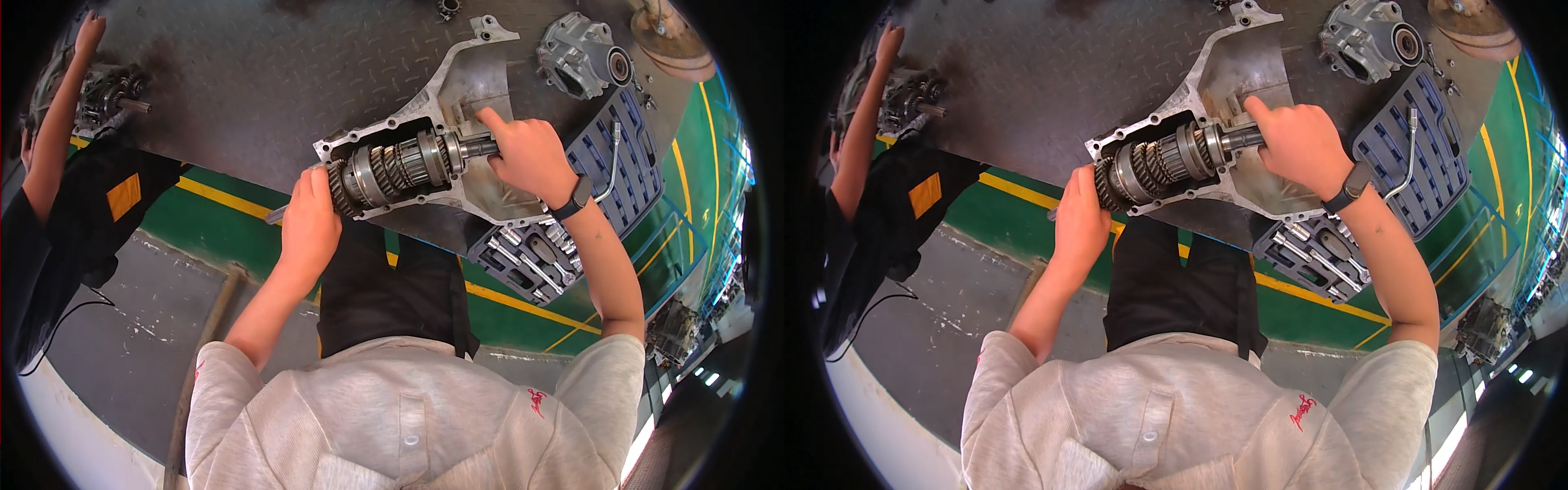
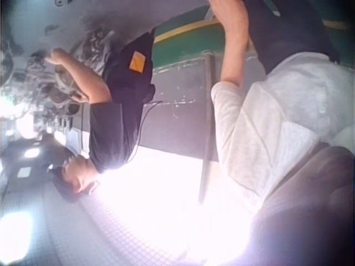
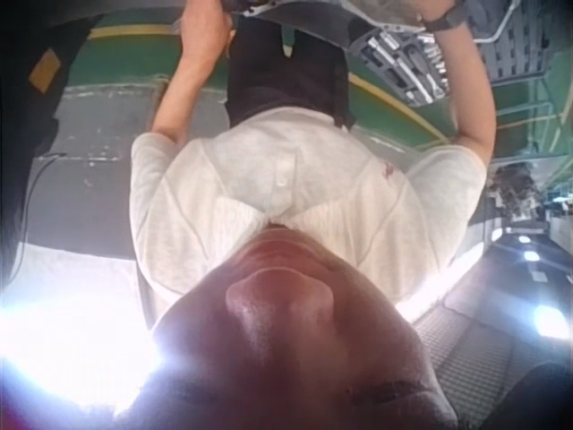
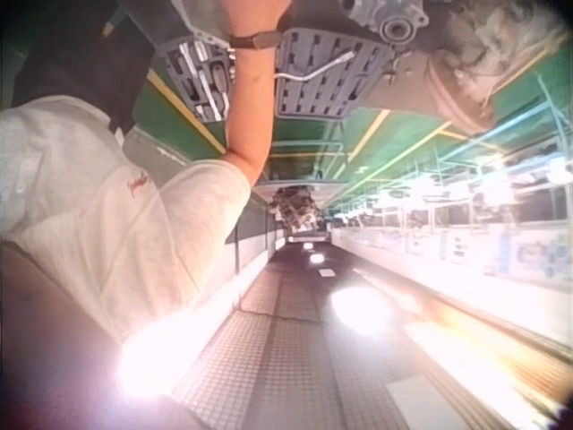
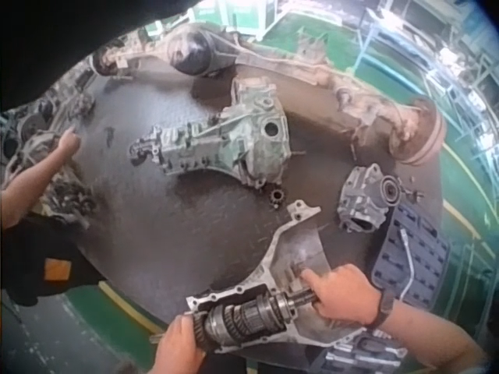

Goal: Disassemble a manual gearbox main shaft assembly by removing gears and bearings.

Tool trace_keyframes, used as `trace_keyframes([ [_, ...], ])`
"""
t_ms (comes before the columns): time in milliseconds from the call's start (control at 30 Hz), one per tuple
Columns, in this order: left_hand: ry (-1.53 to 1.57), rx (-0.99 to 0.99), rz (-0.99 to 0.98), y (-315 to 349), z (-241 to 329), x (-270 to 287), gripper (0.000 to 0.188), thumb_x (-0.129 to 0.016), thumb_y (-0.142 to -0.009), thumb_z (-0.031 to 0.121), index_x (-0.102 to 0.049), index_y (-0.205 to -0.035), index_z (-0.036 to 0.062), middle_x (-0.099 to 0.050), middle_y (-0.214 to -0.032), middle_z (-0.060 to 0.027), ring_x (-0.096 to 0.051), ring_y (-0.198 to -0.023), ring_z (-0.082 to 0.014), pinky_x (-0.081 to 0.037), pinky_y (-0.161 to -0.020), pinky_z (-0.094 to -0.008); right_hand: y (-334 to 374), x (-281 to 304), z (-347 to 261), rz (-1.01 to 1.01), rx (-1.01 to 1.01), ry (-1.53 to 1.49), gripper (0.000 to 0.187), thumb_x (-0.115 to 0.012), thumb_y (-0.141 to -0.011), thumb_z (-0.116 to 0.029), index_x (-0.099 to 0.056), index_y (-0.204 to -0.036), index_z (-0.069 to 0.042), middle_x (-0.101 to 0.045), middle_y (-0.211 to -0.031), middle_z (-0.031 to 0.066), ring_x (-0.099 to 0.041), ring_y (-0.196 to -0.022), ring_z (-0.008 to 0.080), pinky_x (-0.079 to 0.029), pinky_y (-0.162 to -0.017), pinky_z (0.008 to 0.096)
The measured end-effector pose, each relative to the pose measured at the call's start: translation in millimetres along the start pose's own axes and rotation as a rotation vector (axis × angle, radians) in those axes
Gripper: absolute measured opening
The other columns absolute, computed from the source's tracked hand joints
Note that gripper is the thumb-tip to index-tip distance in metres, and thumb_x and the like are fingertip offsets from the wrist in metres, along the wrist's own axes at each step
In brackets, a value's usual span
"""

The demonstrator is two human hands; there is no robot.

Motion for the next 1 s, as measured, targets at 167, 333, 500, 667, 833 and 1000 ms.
trace_keyframes([
  [167, 0.018, -0.003, 0.014, -2, -3, 1, 0.049, -0.057, -0.068, -0.012, -0.045, -0.114, -0.0028, -0.055, -0.105, -0.021, -0.056, -0.101, -0.0415, -0.051, -0.08, -0.0487, 0, -1, -3, -0.018, 0.038, 0.073, 0.047, -0.07, -0.066, -0.012, -0.052, -0.11, -0.008, -0.059, -0.062, 0.0139, -0.062, -0.064, 0.0362, -0.048, -0.057, 0.0454],
  [333, 0.045, 0.007, 0.046, -1, -7, 2, 0.047, -0.057, -0.066, -0.012, -0.047, -0.111, -0.0021, -0.056, -0.102, -0.0201, -0.058, -0.098, -0.0405, -0.051, -0.079, -0.0481, 1, 1, -8, 0.02, 0.075, 0.032, 0.046, -0.07, -0.067, -0.011, -0.051, -0.108, -0.007, -0.059, -0.067, 0.0134, -0.062, -0.067, 0.0353, -0.048, -0.058, 0.0444],
  [500, 0.148, -0.025, 0.074, 2, -14, 6, 0.05, -0.063, -0.066, -0.006, -0.05, -0.114, 0.0003, -0.058, -0.107, -0.0184, -0.058, -0.098, -0.038, -0.049, -0.081, -0.0461, -3, 3, -18, 0.086, 0.085, 0.026, 0.037, -0.067, -0.066, -0.01, -0.051, -0.099, -0.006, -0.06, -0.068, 0.0128, -0.063, -0.066, 0.0342, -0.05, -0.058, 0.0441],
  [667, 0.007, 0.057, -0.001, 11, -61, 10, 0.05, -0.073, -0.064, 0.004, -0.054, -0.111, 0.0044, -0.06, -0.102, -0.0131, -0.057, -0.1, -0.0333, -0.047, -0.085, -0.0425, -2, 6, -18, 0.13, 0.087, 0.05, 0.044, -0.066, -0.065, -0.006, -0.05, -0.107, -0.008, -0.059, -0.067, 0.0116, -0.063, -0.064, 0.0331, -0.05, -0.057, 0.0432],
  [833, -0.049, 0.189, -0.279, 8, -85, -23, 0.022, -0.074, -0.068, 0.016, -0.067, -0.088, 0.0076, -0.067, -0.076, -0.013, -0.066, -0.078, -0.0346, -0.052, -0.071, -0.0438, 0, -1, -17, 0.154, 0.043, 0.087, 0.046, -0.066, -0.066, -0.005, -0.051, -0.109, -0.01, -0.059, -0.066, 0.0111, -0.062, -0.063, 0.0325, -0.049, -0.057, 0.043],
  [1000, -0.027, 0.178, -0.211, 6, -84, -20, 0.017, -0.072, -0.072, 0.02, -0.071, -0.084, 0.01, -0.068, -0.073, -0.0146, -0.066, -0.074, -0.0349, -0.053, -0.067, -0.0447, 0, 1, -16, 0.156, 0.088, 0.091, 0.042, -0.067, -0.067, -0.005, -0.049, -0.105, -0.01, -0.059, -0.066, 0.0111, -0.063, -0.064, 0.0325, -0.048, -0.058, 0.0435],
])
Point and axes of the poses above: each hand's wrist, its own y-axis away from the middle knuckle, its own x-axis out of the back of the hand, z = x × y, the point moved 9 cm from there along -y, towards the middle knuckle
